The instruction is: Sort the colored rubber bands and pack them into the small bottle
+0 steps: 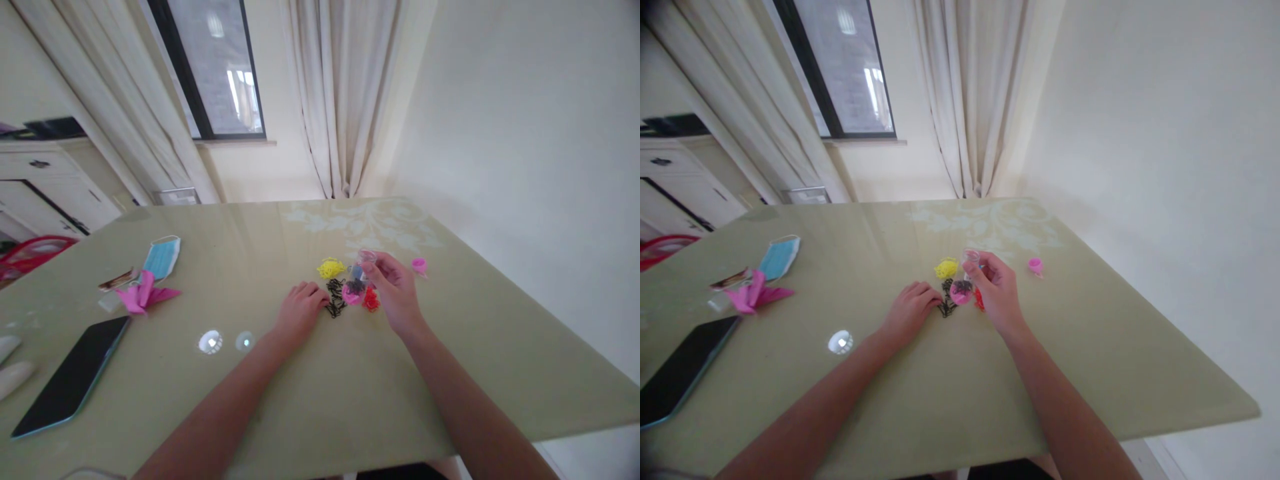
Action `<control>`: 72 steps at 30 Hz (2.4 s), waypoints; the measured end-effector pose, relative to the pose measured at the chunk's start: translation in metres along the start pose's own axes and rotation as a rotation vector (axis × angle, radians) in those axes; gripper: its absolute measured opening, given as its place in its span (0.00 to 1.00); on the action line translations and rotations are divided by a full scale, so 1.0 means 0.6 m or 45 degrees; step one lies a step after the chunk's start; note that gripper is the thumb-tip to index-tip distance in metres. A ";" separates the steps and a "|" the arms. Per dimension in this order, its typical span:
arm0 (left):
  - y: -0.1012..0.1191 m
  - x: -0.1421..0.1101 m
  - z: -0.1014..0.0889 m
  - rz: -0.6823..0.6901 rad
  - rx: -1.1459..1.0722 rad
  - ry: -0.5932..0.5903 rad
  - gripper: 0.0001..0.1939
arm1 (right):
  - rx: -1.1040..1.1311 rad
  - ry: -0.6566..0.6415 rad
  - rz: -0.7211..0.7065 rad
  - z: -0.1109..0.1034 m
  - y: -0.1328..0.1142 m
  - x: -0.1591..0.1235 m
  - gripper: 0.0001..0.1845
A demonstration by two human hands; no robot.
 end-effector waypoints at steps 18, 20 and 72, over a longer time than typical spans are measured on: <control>0.025 0.000 0.007 0.106 -0.158 -0.006 0.13 | 0.027 -0.035 0.009 0.006 0.001 -0.003 0.21; 0.027 0.000 0.010 0.100 -0.112 -0.013 0.12 | 0.034 -0.035 0.019 0.007 0.003 -0.004 0.21; -0.009 -0.014 -0.090 0.164 -0.725 0.601 0.14 | -0.432 -0.652 0.041 0.040 0.020 -0.032 0.21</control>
Point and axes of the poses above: each hand's wrist, its own x-axis towards the middle knuckle, its own z-axis out of the palm, y = z × x, the point moved 3 cm from there along x, towards the middle knuckle, and after that the axes turned 8 degrees about x, right-handed, at the moved point
